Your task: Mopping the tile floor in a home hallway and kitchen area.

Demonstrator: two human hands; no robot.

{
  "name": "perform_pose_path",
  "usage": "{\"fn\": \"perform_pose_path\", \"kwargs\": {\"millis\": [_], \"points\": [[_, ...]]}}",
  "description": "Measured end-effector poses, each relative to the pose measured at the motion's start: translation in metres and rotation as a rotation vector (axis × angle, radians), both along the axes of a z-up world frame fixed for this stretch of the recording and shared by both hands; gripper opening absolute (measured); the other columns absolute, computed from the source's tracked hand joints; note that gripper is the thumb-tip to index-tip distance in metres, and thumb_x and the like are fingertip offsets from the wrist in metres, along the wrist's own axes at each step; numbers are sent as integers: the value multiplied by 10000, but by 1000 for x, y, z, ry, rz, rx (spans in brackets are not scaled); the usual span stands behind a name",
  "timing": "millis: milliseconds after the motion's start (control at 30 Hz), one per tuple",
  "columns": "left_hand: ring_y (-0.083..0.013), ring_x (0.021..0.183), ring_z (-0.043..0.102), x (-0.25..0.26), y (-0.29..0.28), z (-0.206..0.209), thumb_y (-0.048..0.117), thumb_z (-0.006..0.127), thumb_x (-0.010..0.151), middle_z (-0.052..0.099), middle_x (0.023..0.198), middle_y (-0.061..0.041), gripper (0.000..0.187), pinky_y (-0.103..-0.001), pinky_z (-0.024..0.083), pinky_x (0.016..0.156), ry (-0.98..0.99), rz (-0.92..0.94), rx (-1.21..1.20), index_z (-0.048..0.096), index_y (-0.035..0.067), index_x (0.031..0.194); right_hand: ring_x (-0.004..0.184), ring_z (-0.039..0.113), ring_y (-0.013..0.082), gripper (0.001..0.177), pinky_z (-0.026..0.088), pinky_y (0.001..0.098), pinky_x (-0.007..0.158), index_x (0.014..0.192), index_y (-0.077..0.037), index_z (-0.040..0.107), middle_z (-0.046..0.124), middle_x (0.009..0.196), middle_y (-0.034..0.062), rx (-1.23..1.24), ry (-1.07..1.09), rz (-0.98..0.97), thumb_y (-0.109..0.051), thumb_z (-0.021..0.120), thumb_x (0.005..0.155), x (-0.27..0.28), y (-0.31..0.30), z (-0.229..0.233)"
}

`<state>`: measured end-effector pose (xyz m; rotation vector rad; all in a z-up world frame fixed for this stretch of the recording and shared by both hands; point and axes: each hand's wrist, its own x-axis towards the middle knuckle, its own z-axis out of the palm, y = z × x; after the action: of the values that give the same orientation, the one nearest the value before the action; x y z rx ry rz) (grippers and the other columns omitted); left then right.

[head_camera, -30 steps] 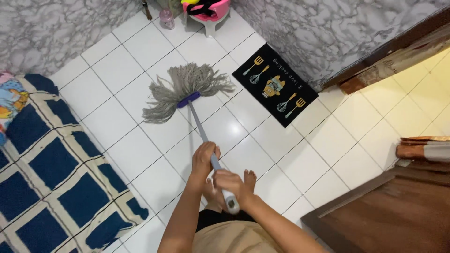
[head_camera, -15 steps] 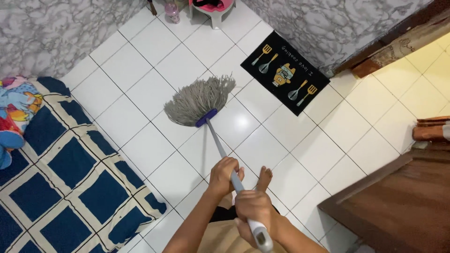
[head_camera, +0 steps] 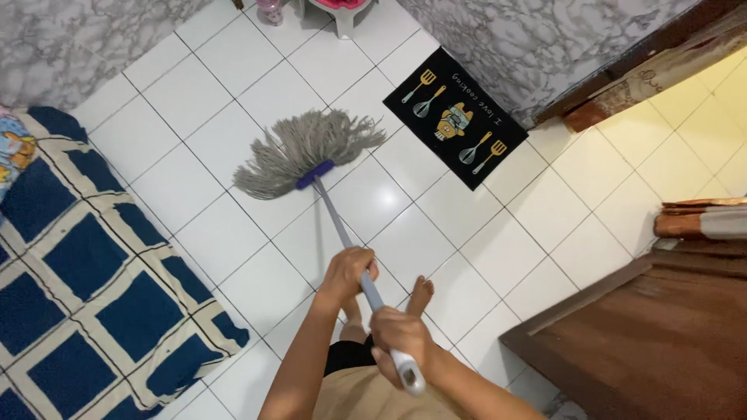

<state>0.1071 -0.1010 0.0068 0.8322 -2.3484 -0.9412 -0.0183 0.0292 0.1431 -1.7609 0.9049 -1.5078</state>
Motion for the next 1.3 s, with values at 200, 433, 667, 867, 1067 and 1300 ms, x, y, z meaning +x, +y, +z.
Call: {"fn": "perform_pose_path", "kwargs": {"millis": [200,433,667,867,1067,1300], "points": [[-368,705,580,-34,-3,3,50,668,804,567,684,-141,192,-478,492,641,28,236,41,492,33,729,761,625,306,140,570,465,913,764,-18,513,564,747,121,140,72,26,92,599,775,-39,-12,-9],[-343,704,597,-72,51,26,53,664,796,579,676,-126,159,-467,495,638,16,309,151,516,33,743,783,641,345,170,565,427,781,722,-39,490,534,729,128,119,177,88,54,631,743,-84,22,23],[-345,655,581,-102,95,28,84,680,775,556,632,-133,183,-460,500,674,61,263,62,525,38,689,688,599,358,153,553,472,717,736,-22,503,550,730,131,31,34,221,37,639,694,-121,69,7],[-324,670,599,-111,100,1,85,662,792,593,662,-125,161,-452,512,705,35,198,-10,541,49,692,694,604,356,129,535,456,688,762,-18,521,564,740,153,0,-26,200,51,624,725,-132,74,2],[-336,747,612,-117,70,0,58,639,775,613,703,-108,110,-472,504,723,-2,212,36,540,53,730,712,594,342,149,520,420,680,763,-14,481,506,732,140,18,56,162,97,580,761,-143,47,-11],[-366,729,585,-152,67,17,75,675,761,579,677,-121,187,-486,473,649,-18,342,96,504,32,697,727,582,331,152,524,426,721,767,-16,477,494,727,132,108,70,171,88,586,790,-174,36,10]]}}
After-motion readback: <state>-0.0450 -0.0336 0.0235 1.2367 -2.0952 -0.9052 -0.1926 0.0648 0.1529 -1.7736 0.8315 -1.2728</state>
